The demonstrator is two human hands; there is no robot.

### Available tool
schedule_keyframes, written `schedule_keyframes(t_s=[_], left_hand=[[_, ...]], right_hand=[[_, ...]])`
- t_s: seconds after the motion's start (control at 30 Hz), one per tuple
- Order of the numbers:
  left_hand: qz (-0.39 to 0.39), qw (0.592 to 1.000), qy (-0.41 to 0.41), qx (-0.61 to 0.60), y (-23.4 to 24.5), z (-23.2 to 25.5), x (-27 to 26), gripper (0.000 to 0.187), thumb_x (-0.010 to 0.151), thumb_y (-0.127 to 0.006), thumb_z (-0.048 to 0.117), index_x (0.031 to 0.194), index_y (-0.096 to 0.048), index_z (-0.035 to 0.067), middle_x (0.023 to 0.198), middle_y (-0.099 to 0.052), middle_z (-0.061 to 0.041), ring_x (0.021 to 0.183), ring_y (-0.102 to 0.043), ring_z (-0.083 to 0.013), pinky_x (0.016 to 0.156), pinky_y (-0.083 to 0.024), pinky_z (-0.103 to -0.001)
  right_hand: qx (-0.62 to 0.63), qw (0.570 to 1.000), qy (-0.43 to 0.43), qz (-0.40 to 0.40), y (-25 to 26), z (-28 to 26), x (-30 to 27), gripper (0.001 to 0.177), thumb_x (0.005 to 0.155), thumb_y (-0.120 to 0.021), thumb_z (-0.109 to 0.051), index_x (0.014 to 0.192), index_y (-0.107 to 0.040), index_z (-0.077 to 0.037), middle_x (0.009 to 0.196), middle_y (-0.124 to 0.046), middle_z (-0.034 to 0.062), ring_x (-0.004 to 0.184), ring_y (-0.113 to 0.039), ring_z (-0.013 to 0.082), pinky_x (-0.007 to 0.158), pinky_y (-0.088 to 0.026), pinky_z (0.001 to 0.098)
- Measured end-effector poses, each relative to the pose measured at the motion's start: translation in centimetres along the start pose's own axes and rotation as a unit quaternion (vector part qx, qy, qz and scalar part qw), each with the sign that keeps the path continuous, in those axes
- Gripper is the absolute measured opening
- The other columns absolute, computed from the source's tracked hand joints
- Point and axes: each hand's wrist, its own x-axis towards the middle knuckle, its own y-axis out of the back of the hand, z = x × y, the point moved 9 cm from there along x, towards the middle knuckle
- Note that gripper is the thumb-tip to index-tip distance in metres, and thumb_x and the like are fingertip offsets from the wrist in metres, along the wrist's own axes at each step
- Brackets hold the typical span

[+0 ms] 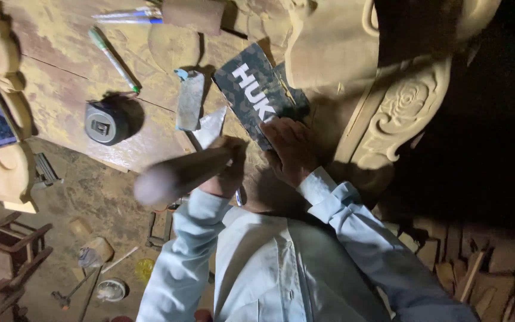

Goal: Measuring and marking a cardboard template using a ruler and a pen on a workbench in a woodworking shop.

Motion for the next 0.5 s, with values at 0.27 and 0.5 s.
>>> schedule_keyframes(t_s=[0.27,0.5], left_hand=[[0.014,0.998,0.025,0.054,-1.9,-2.6,-0.2,0.010,0.085,-0.081,0.028,0.091,-0.074,0.022,0.070,-0.068,0.000,0.069,-0.072,-0.0226,0.065,-0.055,-0.030],[-0.002,1.000,0.028,-0.008,-2.2,-3.0,-0.3,0.002,0.090,-0.075,0.017,0.091,-0.073,0.015,0.068,-0.069,-0.007,0.067,-0.073,-0.0300,0.060,-0.055,-0.034]], right_hand=[[-0.080,0.996,0.001,-0.025,-0.1,-0.9,0.1,0.051,0.095,-0.063,-0.040,0.144,-0.058,-0.026,0.133,-0.053,0.0039,0.131,-0.046,0.0311,0.106,-0.040,0.0493],[-0.040,0.999,-0.009,-0.022,-0.3,-0.4,-0.7,0.041,0.102,-0.058,-0.039,0.143,-0.059,-0.033,0.136,-0.054,0.0069,0.136,-0.044,0.0340,0.107,-0.032,0.0505]])
